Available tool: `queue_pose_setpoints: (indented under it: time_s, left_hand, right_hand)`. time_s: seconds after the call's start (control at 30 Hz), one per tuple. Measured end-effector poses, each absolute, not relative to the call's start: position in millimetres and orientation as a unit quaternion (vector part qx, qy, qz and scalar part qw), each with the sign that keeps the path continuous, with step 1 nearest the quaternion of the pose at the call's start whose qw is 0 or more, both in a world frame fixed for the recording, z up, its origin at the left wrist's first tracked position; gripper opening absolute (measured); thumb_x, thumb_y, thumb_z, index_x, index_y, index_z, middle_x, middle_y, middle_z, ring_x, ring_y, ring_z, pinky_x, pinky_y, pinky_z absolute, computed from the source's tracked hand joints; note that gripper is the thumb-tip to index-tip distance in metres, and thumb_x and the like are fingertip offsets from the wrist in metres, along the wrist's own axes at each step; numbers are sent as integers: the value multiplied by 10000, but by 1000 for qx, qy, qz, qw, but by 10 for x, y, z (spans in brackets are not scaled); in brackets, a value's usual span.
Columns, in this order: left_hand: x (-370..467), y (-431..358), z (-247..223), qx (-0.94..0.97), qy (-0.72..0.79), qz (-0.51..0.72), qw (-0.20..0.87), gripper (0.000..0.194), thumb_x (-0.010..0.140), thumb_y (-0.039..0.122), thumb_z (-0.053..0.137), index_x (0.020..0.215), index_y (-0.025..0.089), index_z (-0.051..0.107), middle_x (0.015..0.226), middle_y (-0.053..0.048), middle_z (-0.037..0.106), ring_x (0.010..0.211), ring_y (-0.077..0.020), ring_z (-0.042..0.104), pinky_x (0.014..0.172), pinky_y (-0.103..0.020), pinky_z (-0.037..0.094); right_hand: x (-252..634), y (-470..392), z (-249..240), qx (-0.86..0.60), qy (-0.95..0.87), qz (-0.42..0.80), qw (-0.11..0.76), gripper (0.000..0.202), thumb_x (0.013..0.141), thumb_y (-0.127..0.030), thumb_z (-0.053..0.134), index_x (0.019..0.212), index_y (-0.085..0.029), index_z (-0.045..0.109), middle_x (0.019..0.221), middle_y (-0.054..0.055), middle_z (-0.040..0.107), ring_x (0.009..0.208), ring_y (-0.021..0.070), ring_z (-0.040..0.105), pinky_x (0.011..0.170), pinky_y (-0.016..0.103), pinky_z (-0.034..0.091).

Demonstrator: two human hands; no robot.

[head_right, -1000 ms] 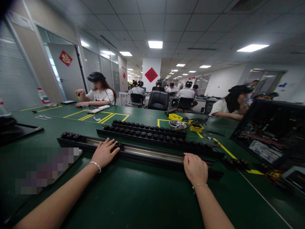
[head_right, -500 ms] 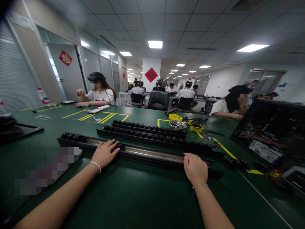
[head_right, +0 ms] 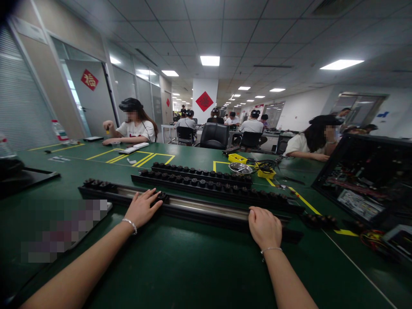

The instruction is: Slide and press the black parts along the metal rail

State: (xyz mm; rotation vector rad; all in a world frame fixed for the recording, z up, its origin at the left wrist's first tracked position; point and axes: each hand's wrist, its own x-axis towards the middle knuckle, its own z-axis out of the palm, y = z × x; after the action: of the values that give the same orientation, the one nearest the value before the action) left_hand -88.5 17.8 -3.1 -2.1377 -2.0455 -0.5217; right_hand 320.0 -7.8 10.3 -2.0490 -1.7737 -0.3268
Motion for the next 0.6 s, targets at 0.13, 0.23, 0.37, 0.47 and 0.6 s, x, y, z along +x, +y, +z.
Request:
queue_pose_setpoints:
  time_s: [0.13,0.23,0.37,0.47,0.6]
  left_hand:
    - [-908,211,-81,-717,-669,-183,68,520,887,533,317,1313,283,480,1423,-52,428,1340,-252,330,1112,-542,128]
    - [-905,227,-96,-724,-661,-186,70,519,892,521,314,1310,265,486,1428,-60,419,1348,-260,313,1109,-558,127]
    - [-881,237,-93,-731,-651,-190,72,500,892,507,330,1301,272,495,1426,-52,425,1352,-258,305,1114,-552,130]
    - [-861,238,-87,-735,-648,-190,69,503,895,503,323,1304,263,492,1421,-52,433,1355,-258,299,1114,-555,130]
    - [-843,237,-80,-736,-648,-184,69,519,895,518,302,1303,260,491,1414,-45,443,1352,-259,303,1113,-558,133]
  right_hand:
    - [3211,-71,100,-735,-635,-119,206,459,884,-337,250,1036,-215,665,1099,57,665,1059,216,557,885,394,382]
    - [3226,-65,93,-735,-634,-127,205,451,881,-335,256,1027,-214,665,1092,52,667,1053,214,559,883,387,377]
    - [3255,-56,78,-735,-630,-137,210,425,871,-314,280,996,-210,672,1069,53,675,1023,204,572,888,373,368]
    - [3267,-57,71,-736,-627,-140,215,427,871,-311,277,997,-209,672,1067,55,676,1024,203,569,898,373,358]
    - [3263,-71,74,-739,-622,-137,220,448,877,-324,256,1008,-207,668,1080,55,672,1038,204,563,911,380,348]
